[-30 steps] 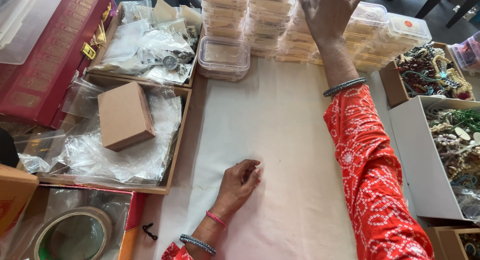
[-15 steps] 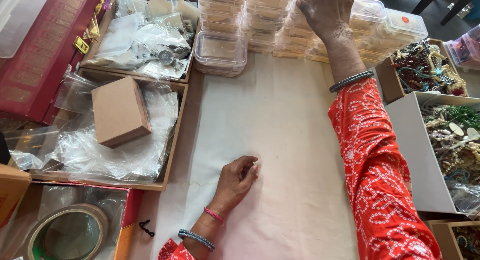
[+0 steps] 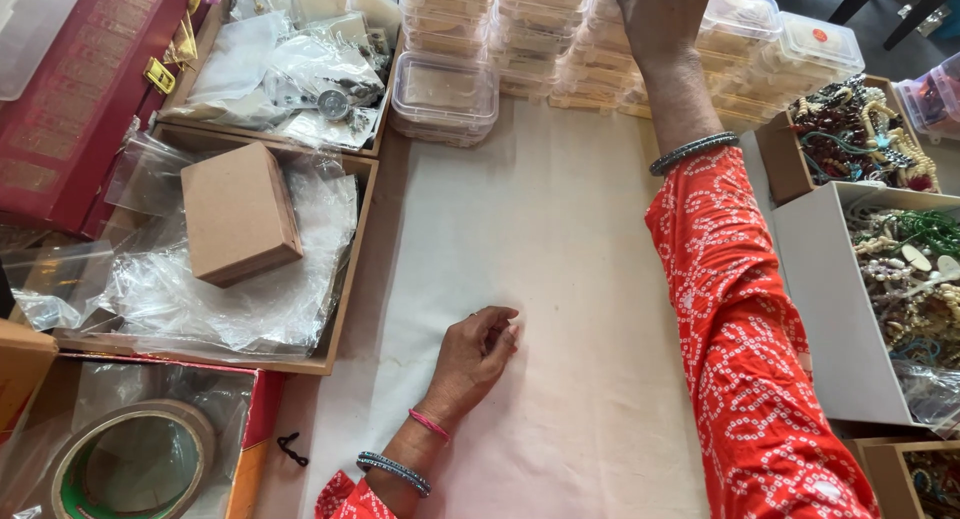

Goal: The person opens a small plastic container, removes a wrapped item, and places it on the table. They then pick up a gold-colored chain from a box, wipe it with a pink cloth, and place it back in the box. Finally, they pick up a small gold ring, wipe it with the cloth, and place it on the table.

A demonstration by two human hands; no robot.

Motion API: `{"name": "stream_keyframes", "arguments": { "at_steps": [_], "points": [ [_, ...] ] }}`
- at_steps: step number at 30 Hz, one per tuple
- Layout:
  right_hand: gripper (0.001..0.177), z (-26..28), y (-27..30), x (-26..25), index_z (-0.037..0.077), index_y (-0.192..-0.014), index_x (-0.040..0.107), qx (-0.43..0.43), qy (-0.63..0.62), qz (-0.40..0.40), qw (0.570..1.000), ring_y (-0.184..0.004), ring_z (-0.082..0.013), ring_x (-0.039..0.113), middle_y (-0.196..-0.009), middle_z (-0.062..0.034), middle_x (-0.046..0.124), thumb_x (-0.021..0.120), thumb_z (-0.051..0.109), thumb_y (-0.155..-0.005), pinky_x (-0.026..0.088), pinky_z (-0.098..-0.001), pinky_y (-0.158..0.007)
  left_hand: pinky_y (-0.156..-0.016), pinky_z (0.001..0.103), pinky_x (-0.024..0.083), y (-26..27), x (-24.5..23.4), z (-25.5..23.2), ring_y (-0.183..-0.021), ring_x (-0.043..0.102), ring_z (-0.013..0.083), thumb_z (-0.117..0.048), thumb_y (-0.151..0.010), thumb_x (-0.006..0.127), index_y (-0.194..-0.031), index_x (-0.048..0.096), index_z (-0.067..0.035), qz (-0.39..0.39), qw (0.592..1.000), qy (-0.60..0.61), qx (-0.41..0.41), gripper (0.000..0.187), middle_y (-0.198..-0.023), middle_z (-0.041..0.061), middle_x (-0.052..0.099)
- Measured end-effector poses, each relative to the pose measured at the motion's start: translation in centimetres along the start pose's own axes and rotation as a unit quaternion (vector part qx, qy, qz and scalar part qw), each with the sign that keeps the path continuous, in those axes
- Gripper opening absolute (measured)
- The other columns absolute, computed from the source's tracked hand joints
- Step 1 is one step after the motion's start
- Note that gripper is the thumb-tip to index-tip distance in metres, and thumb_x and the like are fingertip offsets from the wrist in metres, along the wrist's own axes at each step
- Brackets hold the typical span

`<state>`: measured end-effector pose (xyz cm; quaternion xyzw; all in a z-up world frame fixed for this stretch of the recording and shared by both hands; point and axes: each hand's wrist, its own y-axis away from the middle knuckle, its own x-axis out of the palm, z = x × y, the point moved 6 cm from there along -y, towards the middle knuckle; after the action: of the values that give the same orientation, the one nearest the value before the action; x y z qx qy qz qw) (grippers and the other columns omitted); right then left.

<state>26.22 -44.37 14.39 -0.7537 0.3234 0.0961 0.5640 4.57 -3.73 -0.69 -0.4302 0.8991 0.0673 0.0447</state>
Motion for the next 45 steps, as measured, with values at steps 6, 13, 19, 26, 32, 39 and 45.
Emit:
{"name": "stream_keyframes", "arguments": {
  "at_steps": [6, 13, 19, 26, 32, 39, 45],
  "points": [
    [0.031, 0.0, 0.5, -0.2, 0.011, -0.085, 0.074, -0.012, 0.0, -0.005, 1.0, -0.076, -0.0289, 0.065, -0.081, -0.0083, 0.067, 0.085, 0.038, -0.094, 0.048, -0.0446, -0.07, -0.064, 0.027, 0.058, 0.0, -0.1, -0.1, -0.074, 0.073, 0.0129, -0.021, -0.096, 0.066, -0.116, 0.07, 0.0, -0.005, 1.0, 0.021, 0.0, 0.029, -0.092, 0.009, 0.076],
    [0.022, -1.3, 0.3, -5.6, 0.006, -0.097, 0.07, 0.011, -0.051, 0.004, 0.999, -0.089, -0.0357, 0.065, -0.092, -0.014, 0.069, 0.083, 0.024, -0.096, 0.048, -0.0514, -0.081, -0.064, 0.028, 0.058, -0.2, 0.1, 0.5, -0.072, 0.074, 0.0141, -0.02, -0.095, 0.066, -0.115, 0.071, 0.0, -0.015, 1.0, 0.015, 0.019, 0.028, -0.092, 0.011, 0.077],
    [0.024, 0.1, 6.2, -20.8, -0.002, -0.117, 0.064, 0.107, -0.204, 0.007, 0.973, -0.104, -0.0368, 0.066, -0.11, -0.0203, 0.067, 0.074, 0.006, -0.097, 0.052, -0.0489, -0.09, -0.064, 0.028, 0.059, -0.5, 0.3, 0.9, -0.071, 0.075, 0.015, -0.019, -0.095, 0.066, -0.113, 0.072, 0.0, -0.02, 0.999, 0.006, 0.05, 0.026, -0.084, 0.011, 0.077],
    [0.033, 3.1, 22.8, -34.1, 0.009, -0.125, 0.072, 0.252, -0.3, 0.29, 0.873, -0.106, -0.0281, 0.07, -0.129, -0.0154, 0.069, 0.074, 0.024, -0.096, 0.059, -0.0359, -0.078, -0.067, 0.03, 0.06, -0.9, 0.6, 1.8, -0.071, 0.076, 0.0163, -0.02, -0.095, 0.067, -0.111, 0.073, -0.004, -0.041, 0.993, -0.065, 0.084, 0.023, -0.083, 0.013, 0.077],
    [0.055, 4.8, 34.5, -40.1, 0.015, -0.14, 0.065, 0.273, -0.182, 0.371, 0.869, -0.14, -0.0367, 0.044, -0.148, -0.017, 0.055, 0.071, 0.042, -0.092, 0.035, -0.0547, -0.114, -0.074, 0.032, 0.061, -0.7, 0.7, 1.8, -0.077, 0.077, 0.0195, -0.017, -0.096, 0.066, -0.112, 0.073, -0.004, -0.056, 0.979, -0.11, 0.164, 0.022, -0.091, 0.013, 0.077],
    [0.068, 7.9, 41.0, -39.8, 0.012, -0.15, 0.054, 0.243, -0.06, 0.393, 0.885, -0.149, -0.0401, 0.031, -0.158, -0.0184, 0.042, 0.057, 0.054, -0.098, 0.024, -0.0592, -0.115, -0.075, 0.031, 0.058, 0.1, 0.9, 0.6, -0.08, 0.073, 0.0171, -0.018, -0.098, 0.067, -0.113, 0.074, -0.002, -0.004, 0.976, -0.145, 0.162, 0.023, -0.09, 0.01, 0.077],
    [0.031, 8.5, 38.8, -40.3, 0.016, -0.124, 0.069, 0.286, -0.169, 0.249, 0.91, -0.139, -0.0209, 0.056, -0.143, -0.0025, 0.061, 0.069, 0.039, -0.103, 0.043, -0.0493, -0.116, -0.072, 0.024, 0.055, -0.1, 0.3, 1.5, -0.082, 0.069, 0.0109, -0.013, -0.102, 0.067, -0.122, 0.07, 0.001, 0.009, 0.986, -0.113, 0.119, 0.024, -0.095, 0.008, 0.073]
  ]
}}
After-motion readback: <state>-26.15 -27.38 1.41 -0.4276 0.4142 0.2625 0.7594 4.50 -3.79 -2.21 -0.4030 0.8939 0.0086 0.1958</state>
